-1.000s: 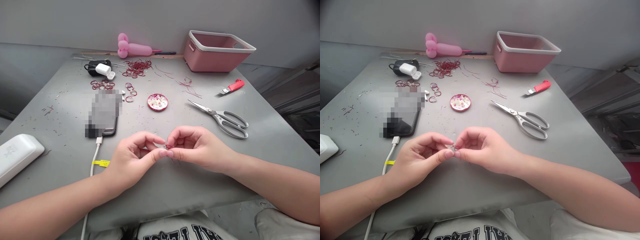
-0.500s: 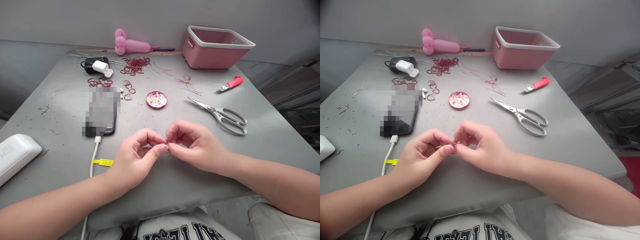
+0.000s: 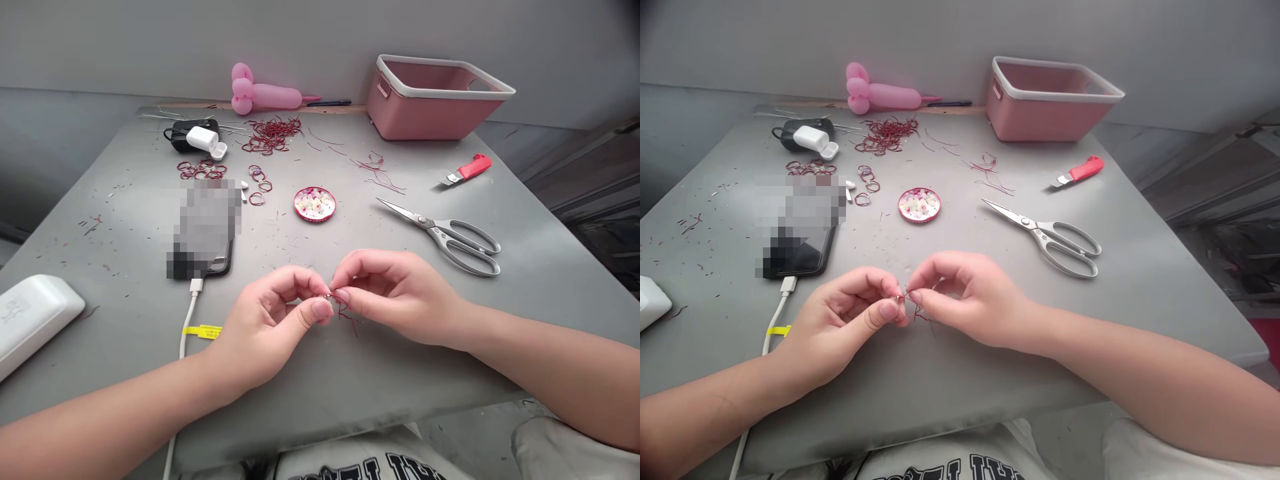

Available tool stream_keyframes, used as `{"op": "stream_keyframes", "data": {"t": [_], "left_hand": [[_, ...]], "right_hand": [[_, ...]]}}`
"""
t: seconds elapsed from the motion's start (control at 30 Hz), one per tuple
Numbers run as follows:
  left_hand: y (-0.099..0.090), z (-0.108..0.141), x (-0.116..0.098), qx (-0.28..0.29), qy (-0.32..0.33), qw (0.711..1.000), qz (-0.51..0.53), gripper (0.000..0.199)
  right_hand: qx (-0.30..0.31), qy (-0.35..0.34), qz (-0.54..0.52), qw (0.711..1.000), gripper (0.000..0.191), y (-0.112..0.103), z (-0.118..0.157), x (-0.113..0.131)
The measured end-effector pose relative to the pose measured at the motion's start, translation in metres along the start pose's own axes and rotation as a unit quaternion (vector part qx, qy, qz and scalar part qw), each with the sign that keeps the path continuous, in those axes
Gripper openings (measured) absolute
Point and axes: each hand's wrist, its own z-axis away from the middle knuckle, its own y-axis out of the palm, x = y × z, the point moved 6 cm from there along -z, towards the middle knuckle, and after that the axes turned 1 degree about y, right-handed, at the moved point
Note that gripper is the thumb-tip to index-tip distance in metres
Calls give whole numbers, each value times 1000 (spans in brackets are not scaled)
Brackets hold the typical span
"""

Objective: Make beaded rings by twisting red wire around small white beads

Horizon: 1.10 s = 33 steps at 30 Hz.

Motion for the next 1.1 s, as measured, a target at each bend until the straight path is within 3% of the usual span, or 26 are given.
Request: {"op": "stream_keyframes", "data": {"t": [0.07,0.13,0.23,0.67,0.73,0.83,0.9,1.03,1.1], "left_hand": [[3,0,2,22,-25,999,15,5],[6,1,4,47,-45,997,30,6],[9,2,5,68,-58,995,40,6],[14,4,9,119,-85,988,46,8],[14,5,8,103,-78,991,38,7],[9,6,3,33,-40,999,15,6],[6,9,0,0,-12,1000,-1,5],[7,12,-7,5,62,997,-56,6],[8,13,-9,7,91,991,-96,8]], "right_hand": [[-50,-131,130,981,8,-3,4,15],[-80,-238,215,944,14,-3,9,26],[-100,-317,268,904,17,-1,15,35],[-85,-401,358,839,16,7,25,49],[-97,-398,367,835,16,8,26,51],[-160,-348,365,848,17,3,25,51],[-184,-288,335,878,15,-2,24,48],[-86,-132,213,964,9,1,16,33],[-48,-80,150,984,11,4,14,27]]}}
